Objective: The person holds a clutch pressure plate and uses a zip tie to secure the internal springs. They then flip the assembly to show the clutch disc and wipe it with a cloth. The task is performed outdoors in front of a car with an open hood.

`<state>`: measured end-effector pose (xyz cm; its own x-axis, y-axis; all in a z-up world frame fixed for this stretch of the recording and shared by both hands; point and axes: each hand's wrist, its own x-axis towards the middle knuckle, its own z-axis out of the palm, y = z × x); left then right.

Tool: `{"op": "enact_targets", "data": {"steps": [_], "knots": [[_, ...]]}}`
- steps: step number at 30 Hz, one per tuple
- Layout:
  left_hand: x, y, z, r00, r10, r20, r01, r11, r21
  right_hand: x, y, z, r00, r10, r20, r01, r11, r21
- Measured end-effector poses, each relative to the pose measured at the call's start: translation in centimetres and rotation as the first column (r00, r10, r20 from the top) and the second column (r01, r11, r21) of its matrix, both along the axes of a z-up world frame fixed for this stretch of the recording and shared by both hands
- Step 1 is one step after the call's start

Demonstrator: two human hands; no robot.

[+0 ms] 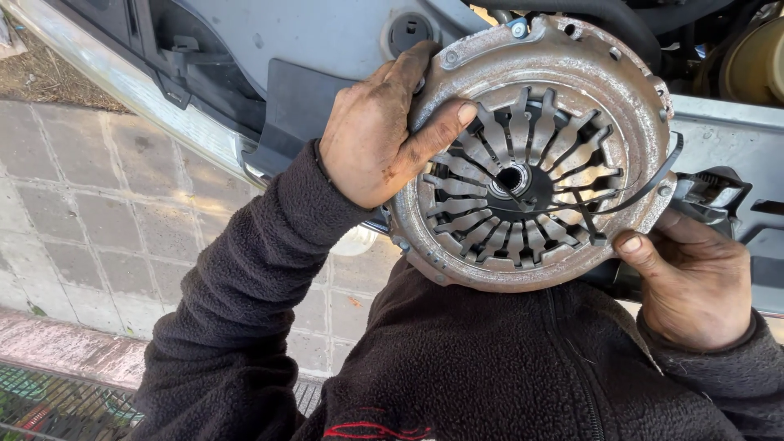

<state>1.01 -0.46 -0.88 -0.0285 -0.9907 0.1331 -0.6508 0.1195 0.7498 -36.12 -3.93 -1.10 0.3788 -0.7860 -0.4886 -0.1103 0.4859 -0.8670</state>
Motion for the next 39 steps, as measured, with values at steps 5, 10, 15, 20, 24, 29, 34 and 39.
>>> {"op": "enact_targets", "data": {"steps": [5, 10, 15, 20, 24, 29, 34, 39], "knots": [[0.0, -0.1, 0.9, 0.998, 0.004, -0.069, 0.001, 0.997, 0.079, 0.4, -0.1, 0.7, 0.998, 0.037, -0.047, -0.040, 0.997, -0.070], [0.2, -0.3, 1.2, 0.996, -0.016, -0.083, 0.024, 0.995, 0.097, 0.8, -0.2, 1.2, 0.982, 0.079, -0.173, -0.097, 0.991, -0.095], [-0.2, -0.5, 1.7, 0.997, -0.004, -0.075, 0.011, 0.995, 0.101, 0.7, -0.1, 1.1, 0.984, 0.083, -0.160, -0.101, 0.989, -0.110], [-0.3, -0.8, 2.6, 0.983, 0.033, 0.178, -0.038, 0.999, 0.030, 0.6, -0.2, 1.0, 0.982, 0.098, -0.162, -0.117, 0.987, -0.110], [-0.4, -0.9, 4.8, 0.872, 0.097, 0.479, -0.003, 0.981, -0.193, 1.7, -0.5, 1.9, 0.994, 0.064, -0.091, -0.073, 0.992, -0.104], [-3.2, 0.0, 6.3, 0.973, -0.100, 0.207, 0.165, 0.932, -0.324, 2.3, -1.1, 3.3, 0.956, -0.011, -0.294, -0.164, 0.809, -0.564], [-4.0, 1.4, 2.9, 0.981, -0.137, 0.134, 0.171, 0.941, -0.293, 4.1, -3.5, 5.9, 0.829, 0.085, -0.553, -0.549, -0.067, -0.833], [-2.6, 1.9, 3.1, 0.990, -0.098, -0.099, 0.073, 0.971, -0.229, 10.6, -3.8, 10.8, 0.541, -0.224, -0.810, -0.809, -0.400, -0.430]]}}
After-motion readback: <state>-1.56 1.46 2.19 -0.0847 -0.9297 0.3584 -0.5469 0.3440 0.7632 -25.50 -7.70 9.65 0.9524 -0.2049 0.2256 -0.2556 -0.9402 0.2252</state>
